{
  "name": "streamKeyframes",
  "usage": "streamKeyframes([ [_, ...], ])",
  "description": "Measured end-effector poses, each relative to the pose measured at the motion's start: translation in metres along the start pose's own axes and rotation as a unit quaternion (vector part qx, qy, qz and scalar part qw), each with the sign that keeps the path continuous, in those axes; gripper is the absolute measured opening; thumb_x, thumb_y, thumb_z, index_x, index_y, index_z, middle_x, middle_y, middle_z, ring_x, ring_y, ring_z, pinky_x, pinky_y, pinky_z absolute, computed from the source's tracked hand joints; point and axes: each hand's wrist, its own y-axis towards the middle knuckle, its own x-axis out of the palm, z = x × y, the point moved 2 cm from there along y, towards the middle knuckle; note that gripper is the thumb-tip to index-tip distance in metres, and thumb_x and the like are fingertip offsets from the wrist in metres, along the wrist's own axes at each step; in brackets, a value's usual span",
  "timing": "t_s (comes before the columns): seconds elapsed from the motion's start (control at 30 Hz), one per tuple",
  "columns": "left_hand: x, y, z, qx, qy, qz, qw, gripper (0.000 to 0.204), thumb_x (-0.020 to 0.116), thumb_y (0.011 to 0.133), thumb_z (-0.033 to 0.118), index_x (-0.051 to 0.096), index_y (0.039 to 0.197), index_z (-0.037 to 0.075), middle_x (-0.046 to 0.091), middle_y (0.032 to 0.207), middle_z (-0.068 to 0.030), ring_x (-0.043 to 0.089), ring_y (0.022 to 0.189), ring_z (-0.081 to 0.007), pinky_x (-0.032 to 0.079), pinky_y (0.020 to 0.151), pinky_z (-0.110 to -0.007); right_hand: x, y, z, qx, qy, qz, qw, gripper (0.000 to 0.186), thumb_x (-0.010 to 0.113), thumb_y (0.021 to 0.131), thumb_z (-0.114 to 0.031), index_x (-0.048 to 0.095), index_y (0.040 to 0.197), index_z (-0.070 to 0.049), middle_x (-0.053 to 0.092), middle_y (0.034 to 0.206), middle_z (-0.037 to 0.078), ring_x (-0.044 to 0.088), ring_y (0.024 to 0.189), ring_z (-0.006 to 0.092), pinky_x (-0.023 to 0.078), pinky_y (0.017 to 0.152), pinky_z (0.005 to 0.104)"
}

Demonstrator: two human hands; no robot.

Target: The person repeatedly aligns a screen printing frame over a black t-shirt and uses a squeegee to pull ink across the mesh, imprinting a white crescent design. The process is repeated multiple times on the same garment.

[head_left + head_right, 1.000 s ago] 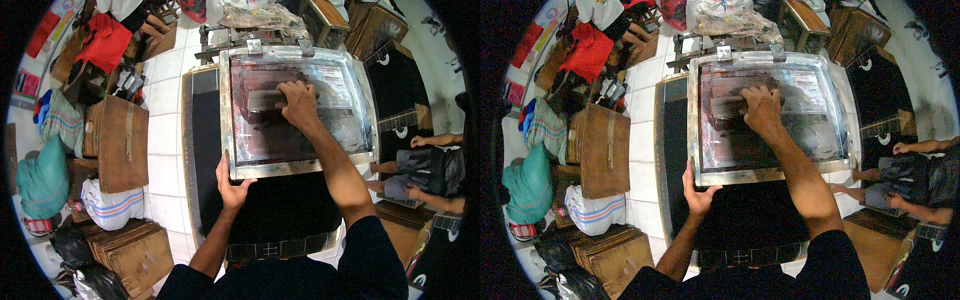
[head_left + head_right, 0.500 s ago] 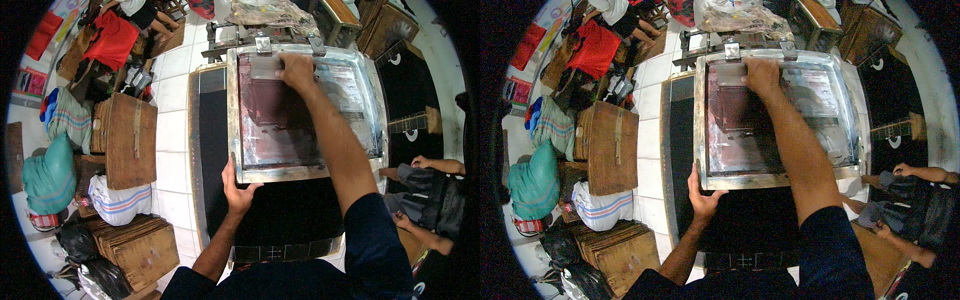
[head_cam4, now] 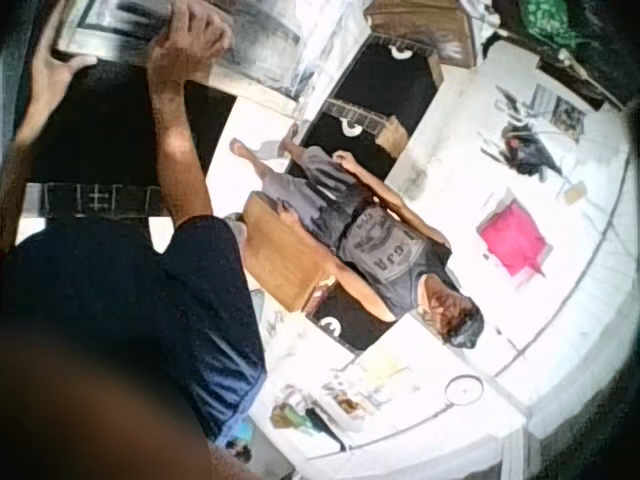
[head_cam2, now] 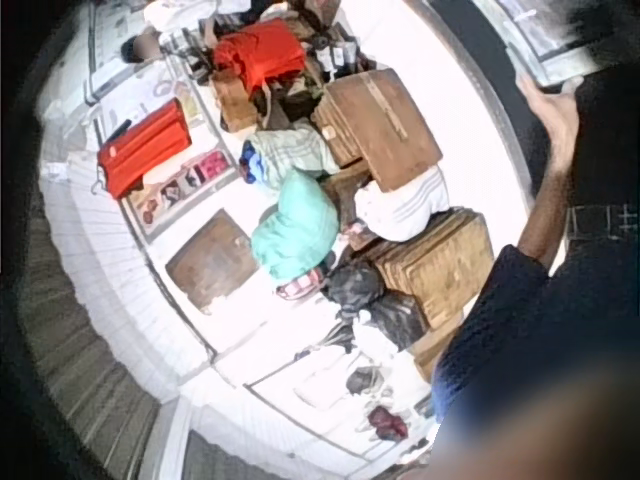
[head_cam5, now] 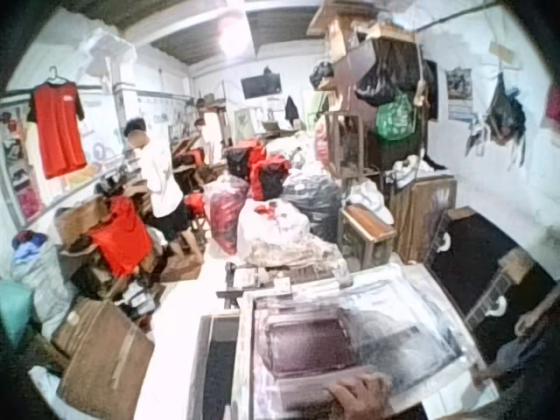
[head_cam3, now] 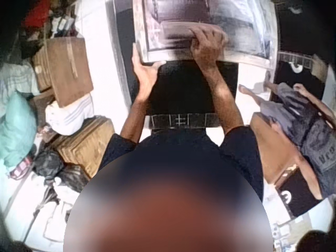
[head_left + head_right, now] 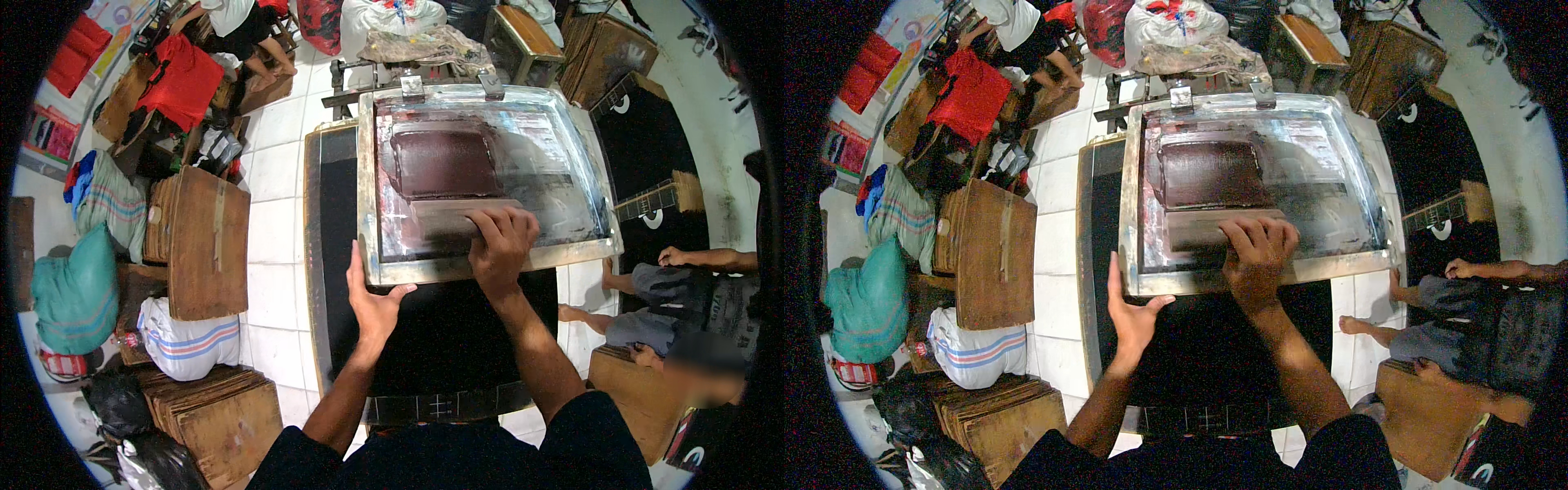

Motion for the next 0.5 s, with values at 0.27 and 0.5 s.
streamKeyframes([
  [0.27, -0.067, 0.051, 0.034, 0.163, -0.276, -0.025, 0.947, 0.121, 0.088, 0.074, -0.008, 0.011, 0.166, 0.006, 0.057, 0.141, -0.0268, 0.07, 0.087, -0.013, 0.059, 0.075, -0.027, -0.06, 0.093, -0.012, -0.083, -0.029, 0.192, 0.977, 0.042, 0.066, 0.075, -0.01, 0.071, 0.115, -0.017, 0.068, 0.109, 0.006, 0.057, 0.113, 0.0306, 0.035, 0.105, 0.0491],
  [0.5, -0.187, 0.05, -0.254, -0.121, -0.119, 0.101, 0.98, 0.065, 0.077, 0.091, 0.008, 0.049, 0.15, -0.001, 0.07, 0.123, -0.0177, 0.065, 0.084, -0.0133, 0.052, 0.066, -0.025, -0.097, 0.31, -0.029, -0.104, -0.042, 0.179, 0.977, 0.037, 0.073, 0.084, -0.018, 0.07, 0.121, -0.018, 0.071, 0.108, 0.005, 0.063, 0.104, 0.0302, 0.042, 0.097, 0.0473],
])
